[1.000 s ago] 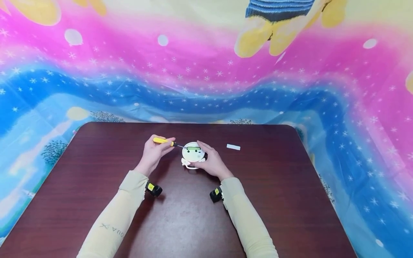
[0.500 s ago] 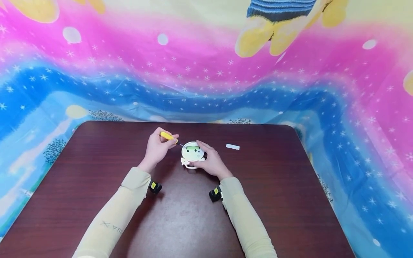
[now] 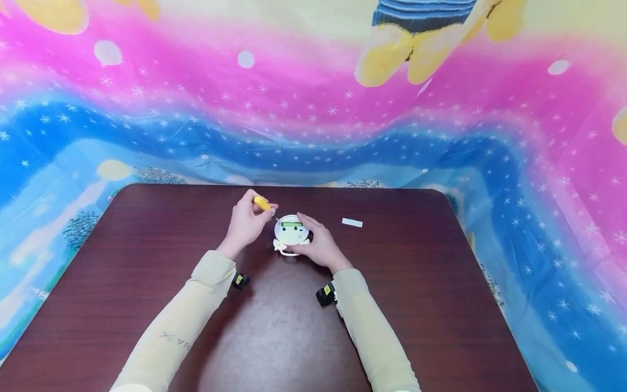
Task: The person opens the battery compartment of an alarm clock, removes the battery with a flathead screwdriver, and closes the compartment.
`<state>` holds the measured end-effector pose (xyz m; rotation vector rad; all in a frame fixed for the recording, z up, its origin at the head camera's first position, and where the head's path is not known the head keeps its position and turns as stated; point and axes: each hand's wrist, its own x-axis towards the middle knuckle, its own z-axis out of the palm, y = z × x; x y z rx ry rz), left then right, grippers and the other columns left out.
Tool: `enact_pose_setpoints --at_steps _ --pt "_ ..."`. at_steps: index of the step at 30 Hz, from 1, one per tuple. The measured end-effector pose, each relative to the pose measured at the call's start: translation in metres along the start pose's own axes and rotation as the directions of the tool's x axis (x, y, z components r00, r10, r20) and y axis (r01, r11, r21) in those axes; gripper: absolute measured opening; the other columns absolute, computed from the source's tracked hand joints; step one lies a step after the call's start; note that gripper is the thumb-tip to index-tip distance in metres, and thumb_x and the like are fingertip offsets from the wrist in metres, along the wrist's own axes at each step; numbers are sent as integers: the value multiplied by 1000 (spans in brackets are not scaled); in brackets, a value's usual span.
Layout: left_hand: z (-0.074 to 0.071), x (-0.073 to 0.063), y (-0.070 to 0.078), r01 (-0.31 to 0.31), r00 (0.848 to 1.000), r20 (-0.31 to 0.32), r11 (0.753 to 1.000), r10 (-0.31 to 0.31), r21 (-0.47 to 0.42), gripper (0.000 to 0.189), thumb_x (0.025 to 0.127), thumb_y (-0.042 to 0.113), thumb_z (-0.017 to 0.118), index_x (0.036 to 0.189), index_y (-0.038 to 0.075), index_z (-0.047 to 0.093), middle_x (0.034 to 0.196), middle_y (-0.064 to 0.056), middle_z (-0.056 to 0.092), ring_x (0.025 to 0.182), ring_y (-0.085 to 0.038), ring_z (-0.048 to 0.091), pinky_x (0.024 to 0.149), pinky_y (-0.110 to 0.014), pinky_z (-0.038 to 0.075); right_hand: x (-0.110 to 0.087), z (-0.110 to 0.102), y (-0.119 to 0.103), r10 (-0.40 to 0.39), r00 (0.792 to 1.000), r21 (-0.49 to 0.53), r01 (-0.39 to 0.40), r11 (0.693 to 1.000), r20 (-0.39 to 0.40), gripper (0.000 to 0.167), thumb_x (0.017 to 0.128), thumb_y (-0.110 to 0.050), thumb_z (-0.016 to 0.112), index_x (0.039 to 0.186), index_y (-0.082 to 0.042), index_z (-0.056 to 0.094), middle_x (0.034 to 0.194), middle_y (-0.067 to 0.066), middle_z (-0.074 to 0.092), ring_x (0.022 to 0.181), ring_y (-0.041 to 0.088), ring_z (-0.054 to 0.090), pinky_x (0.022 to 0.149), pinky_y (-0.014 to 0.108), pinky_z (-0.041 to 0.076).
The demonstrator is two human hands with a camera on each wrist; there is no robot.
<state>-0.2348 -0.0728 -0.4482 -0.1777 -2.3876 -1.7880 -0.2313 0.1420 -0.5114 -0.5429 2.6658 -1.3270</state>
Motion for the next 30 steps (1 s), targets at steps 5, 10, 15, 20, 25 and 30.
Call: enact_pose_setpoints --at_steps 5,10,15,20,25,30 --pt "-7 1 -11 64 997 -32 973 -73 -220 26 93 -7 69 110 -6 50 106 -24 73 104 -36 70 80 -35 59 2 1 -1 -28 1000 -5 28 1000 0 93 82 -32 88 158 -13 39 161 2 37 146 18 32 115 41 34" --pt "-11 0 -19 106 992 -24 923 -124 -369 31 93 -11 67 115 -11 45 111 -29 70 111 -42 66 80 -36 59 1 0 -1 -28 1000 -2 28 1000 0 93 82 -31 88 158 -13 39 161 0 36 147 17 31 114 41 33" --pt "-10 -2 -24 128 989 -14 903 -147 -411 32 94 -11 66 117 -12 43 115 -29 69 109 -34 68 84 -37 58 -1 0 0 -12 1000 5 12 1000 -2 94 81 -33 89 159 -14 39 160 -1 37 146 18 32 114 42 34" --pt "-12 -3 -27 150 985 -10 880 -173 -452 33 94 -10 66 117 -10 43 118 -29 67 108 -31 69 86 -39 57 -1 0 1 -11 1000 -2 11 1000 -1 95 81 -34 89 159 -13 39 160 -2 37 146 18 32 114 41 34" --pt "-14 -3 -29 170 981 -1 854 -196 -491 34 94 -11 65 119 -10 42 120 -30 66 104 -26 71 87 -40 57 -1 0 0 -19 1000 2 19 1000 -3 94 81 -32 89 158 -13 39 160 -1 37 146 18 32 115 42 33" --pt "-14 -6 -27 188 976 2 834 -219 -518 33 95 -11 64 119 -10 41 120 -32 66 107 -31 70 88 -41 56 -1 -1 0 -19 1000 4 19 1000 1 93 82 -32 89 158 -13 39 161 -1 37 146 18 32 115 42 33"
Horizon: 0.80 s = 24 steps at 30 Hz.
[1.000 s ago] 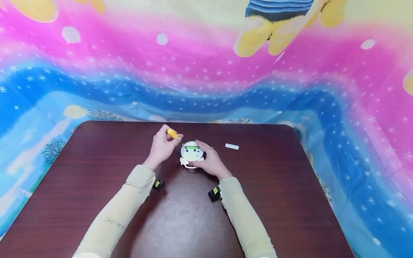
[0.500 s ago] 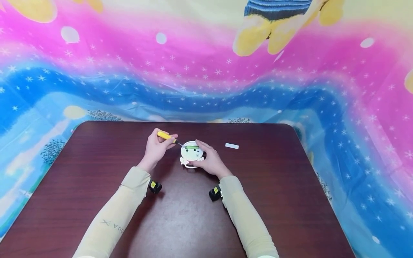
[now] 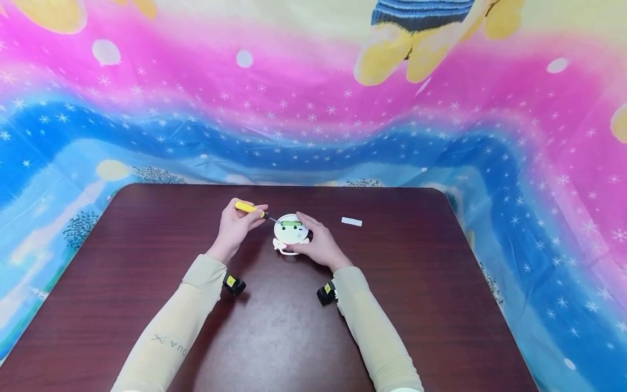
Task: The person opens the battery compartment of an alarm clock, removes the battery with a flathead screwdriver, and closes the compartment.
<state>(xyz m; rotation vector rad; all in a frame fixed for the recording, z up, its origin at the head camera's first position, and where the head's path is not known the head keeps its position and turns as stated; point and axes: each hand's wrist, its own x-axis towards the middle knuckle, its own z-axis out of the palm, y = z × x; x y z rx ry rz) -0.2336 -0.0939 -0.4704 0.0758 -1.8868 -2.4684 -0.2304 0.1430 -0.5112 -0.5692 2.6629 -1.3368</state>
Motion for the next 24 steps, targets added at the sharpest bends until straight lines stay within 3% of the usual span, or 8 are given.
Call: enact_pose_setpoints --at_steps 6,24 --pt "-2 1 -3 15 1000 -1 999 -15 -41 31 96 -10 63 118 -8 41 122 -33 64 120 -49 57 91 -45 54 0 0 0 -5 1000 -1 5 1000 -2 93 81 -31 89 158 -12 40 160 1 38 146 20 32 115 43 32" --pt "-6 2 -7 32 999 -16 989 -34 -143 27 97 -12 60 115 -4 41 126 -35 61 124 -48 55 88 -40 56 0 1 3 -22 1000 4 22 1000 -9 92 82 -29 89 158 -11 40 160 0 37 147 19 32 115 43 32"
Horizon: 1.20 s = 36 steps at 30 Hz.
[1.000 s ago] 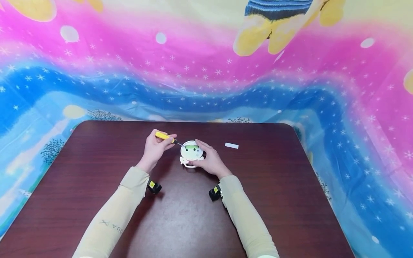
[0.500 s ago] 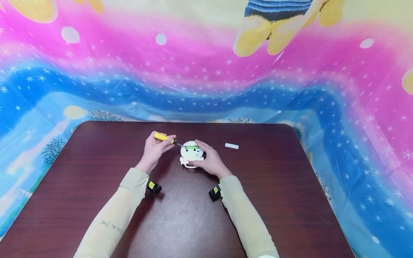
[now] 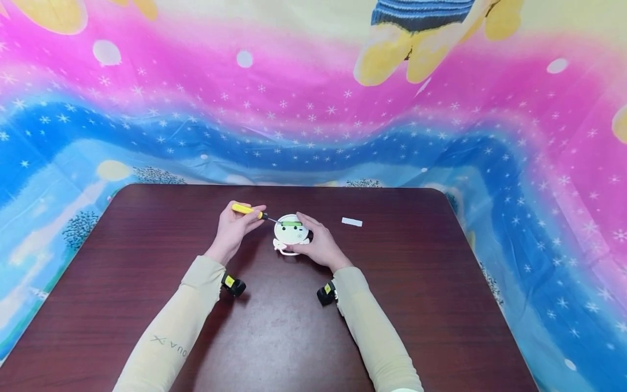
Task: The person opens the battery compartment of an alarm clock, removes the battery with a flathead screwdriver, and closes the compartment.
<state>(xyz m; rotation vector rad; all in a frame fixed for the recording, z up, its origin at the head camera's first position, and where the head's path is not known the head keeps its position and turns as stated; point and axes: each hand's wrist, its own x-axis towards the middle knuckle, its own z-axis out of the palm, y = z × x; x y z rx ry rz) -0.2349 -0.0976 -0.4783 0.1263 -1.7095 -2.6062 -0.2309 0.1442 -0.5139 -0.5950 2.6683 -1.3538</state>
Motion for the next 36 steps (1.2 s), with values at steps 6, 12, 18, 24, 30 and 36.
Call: enact_pose_setpoints --at_steps 6,12,18,24,30,36 --pt "-4 3 -4 26 999 -19 997 -27 -67 32 97 -12 59 120 -7 38 125 -34 62 126 -49 52 88 -40 57 0 -1 0 1 1000 2 -1 1000 3 92 82 -30 89 158 -11 40 161 1 37 147 20 31 115 45 32" --pt "-7 4 -7 34 999 -21 993 -37 -111 31 98 -13 58 120 -6 37 127 -37 59 127 -50 50 88 -42 56 1 -1 -1 16 1000 2 -16 1000 8 92 82 -33 88 158 -13 39 161 -1 36 147 18 31 115 43 32" --pt "-7 3 -7 56 998 -32 990 -61 -128 28 99 -12 57 118 -3 39 128 -37 59 128 -49 49 89 -42 56 0 -1 -1 27 1000 9 -27 1000 11 91 83 -30 88 158 -14 39 161 -1 36 147 19 31 115 43 32" --pt "-9 2 -9 74 996 -40 987 -80 -143 32 100 -11 56 123 -6 35 130 -36 57 129 -48 50 92 -44 54 -1 0 -1 28 1000 15 -28 1000 8 92 82 -32 88 158 -14 39 161 -1 36 147 19 31 115 44 32" --pt "-12 2 -13 84 994 -58 981 -96 -174 35 100 -10 56 126 -7 33 129 -35 59 127 -48 51 91 -43 55 -1 0 -1 32 999 15 -32 999 12 92 83 -33 88 159 -15 39 161 -2 35 147 19 30 115 44 32" --pt "-15 3 -17 78 993 -76 975 -95 -207 25 99 -11 55 118 -3 39 120 -29 66 124 -47 54 89 -43 56 0 0 -1 30 1000 7 -30 1000 10 92 83 -34 87 159 -15 39 161 -3 36 147 17 30 115 43 32"
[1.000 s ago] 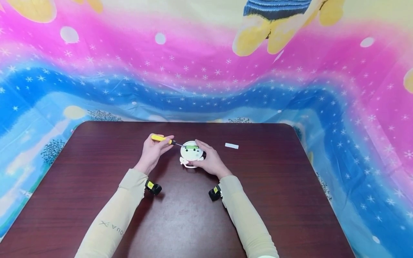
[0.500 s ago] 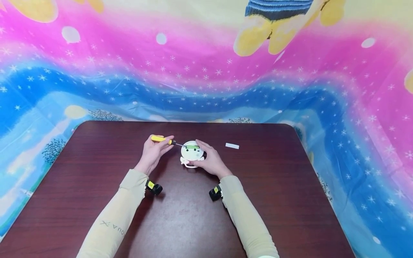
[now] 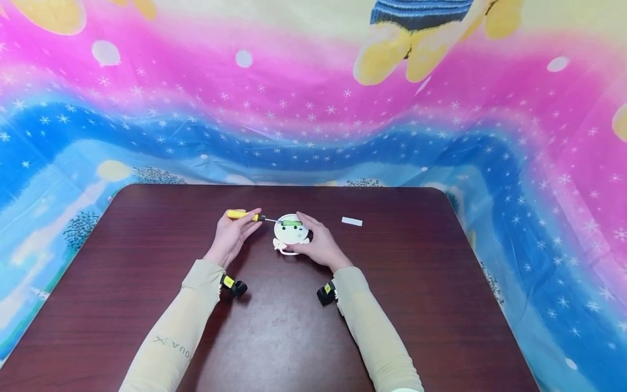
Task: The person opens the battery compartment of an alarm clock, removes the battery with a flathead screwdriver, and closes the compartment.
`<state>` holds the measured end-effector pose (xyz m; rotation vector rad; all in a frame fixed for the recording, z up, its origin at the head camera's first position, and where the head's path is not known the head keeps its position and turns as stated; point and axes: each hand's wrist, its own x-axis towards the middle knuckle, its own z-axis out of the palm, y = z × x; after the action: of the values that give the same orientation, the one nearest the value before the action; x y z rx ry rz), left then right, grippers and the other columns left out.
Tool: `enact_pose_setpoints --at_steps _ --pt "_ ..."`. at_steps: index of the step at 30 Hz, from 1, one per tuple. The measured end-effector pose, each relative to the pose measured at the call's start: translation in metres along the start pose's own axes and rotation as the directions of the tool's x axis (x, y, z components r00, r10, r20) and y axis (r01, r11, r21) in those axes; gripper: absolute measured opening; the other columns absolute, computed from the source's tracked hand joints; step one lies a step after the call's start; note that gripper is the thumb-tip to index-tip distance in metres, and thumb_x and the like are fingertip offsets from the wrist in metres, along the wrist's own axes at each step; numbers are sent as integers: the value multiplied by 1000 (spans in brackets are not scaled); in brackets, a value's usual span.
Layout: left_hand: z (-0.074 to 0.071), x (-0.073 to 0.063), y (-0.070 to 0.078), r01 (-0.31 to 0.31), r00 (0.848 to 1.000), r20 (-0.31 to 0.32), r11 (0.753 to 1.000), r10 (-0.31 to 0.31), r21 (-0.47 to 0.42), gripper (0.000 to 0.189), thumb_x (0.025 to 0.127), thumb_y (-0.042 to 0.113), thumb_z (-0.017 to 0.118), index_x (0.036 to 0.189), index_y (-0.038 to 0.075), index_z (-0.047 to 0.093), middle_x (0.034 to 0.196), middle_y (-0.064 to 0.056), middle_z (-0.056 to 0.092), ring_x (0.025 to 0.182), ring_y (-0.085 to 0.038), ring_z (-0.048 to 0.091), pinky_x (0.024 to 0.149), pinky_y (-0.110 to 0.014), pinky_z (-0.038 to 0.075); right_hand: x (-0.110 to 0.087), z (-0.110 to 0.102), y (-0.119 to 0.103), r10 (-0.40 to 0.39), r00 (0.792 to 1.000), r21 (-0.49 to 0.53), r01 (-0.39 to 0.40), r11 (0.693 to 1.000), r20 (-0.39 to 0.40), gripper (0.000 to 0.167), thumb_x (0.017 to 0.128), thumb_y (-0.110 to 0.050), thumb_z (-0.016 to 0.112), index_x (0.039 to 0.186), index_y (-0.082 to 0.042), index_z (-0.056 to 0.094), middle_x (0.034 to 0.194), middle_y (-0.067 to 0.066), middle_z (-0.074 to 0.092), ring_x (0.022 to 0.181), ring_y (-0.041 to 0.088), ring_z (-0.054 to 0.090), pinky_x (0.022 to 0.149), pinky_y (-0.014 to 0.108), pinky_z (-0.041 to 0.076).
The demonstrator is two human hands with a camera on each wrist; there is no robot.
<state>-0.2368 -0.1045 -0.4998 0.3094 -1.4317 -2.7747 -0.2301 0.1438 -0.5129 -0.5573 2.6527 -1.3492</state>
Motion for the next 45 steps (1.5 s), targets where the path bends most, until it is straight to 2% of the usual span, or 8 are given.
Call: enact_pose_setpoints --at_steps 8,16,23,30,35,40,45 --pt "0 0 -1 45 998 -42 999 -47 -28 32 100 -8 57 123 -7 36 125 -31 62 127 -46 52 91 -42 55 -1 1 1 6 1000 2 -6 1000 4 93 82 -36 88 159 -15 39 161 -3 35 147 18 30 115 44 32" --pt "-1 4 -3 39 998 -38 998 -41 -55 33 100 -7 58 125 -9 36 123 -30 64 127 -46 51 91 -42 55 1 0 1 -4 1000 -14 4 1000 1 92 83 -35 87 159 -16 39 161 -3 35 147 17 30 115 43 33" --pt "5 4 4 10 1000 -18 1000 -10 8 26 100 -4 61 117 -4 42 123 -29 65 127 -46 52 89 -40 56 1 0 0 -2 1000 -15 2 1000 11 93 83 -35 87 159 -15 38 162 0 35 147 19 30 115 44 32" --pt "9 2 11 -20 1000 -14 999 21 40 32 98 -5 63 122 -8 41 121 -32 64 120 -47 57 91 -44 55 0 -1 -2 3 1000 -11 -3 1000 7 93 83 -35 87 159 -15 39 161 -1 36 147 18 30 115 42 32" --pt "10 1 17 -37 999 -3 996 37 75 36 97 -6 65 123 -11 42 123 -34 63 112 -40 66 95 -49 51 0 -1 -1 3 1000 -1 -3 1000 12 92 83 -32 87 159 -15 38 161 -1 36 147 17 30 115 41 32" --pt "11 2 24 -38 999 2 992 38 117 27 96 -4 67 116 -4 48 123 -33 63 100 -29 72 88 -43 56 -1 -1 -1 1 1000 9 -1 1000 12 92 83 -32 88 159 -15 39 161 -1 36 147 18 30 115 41 32" --pt "8 3 28 -35 999 1 989 35 144 26 95 -1 70 116 -2 54 117 -26 68 106 -34 70 85 -40 58 0 -1 -1 1 1000 10 -1 1000 6 92 82 -32 88 158 -15 39 161 -2 36 147 17 31 115 39 32"
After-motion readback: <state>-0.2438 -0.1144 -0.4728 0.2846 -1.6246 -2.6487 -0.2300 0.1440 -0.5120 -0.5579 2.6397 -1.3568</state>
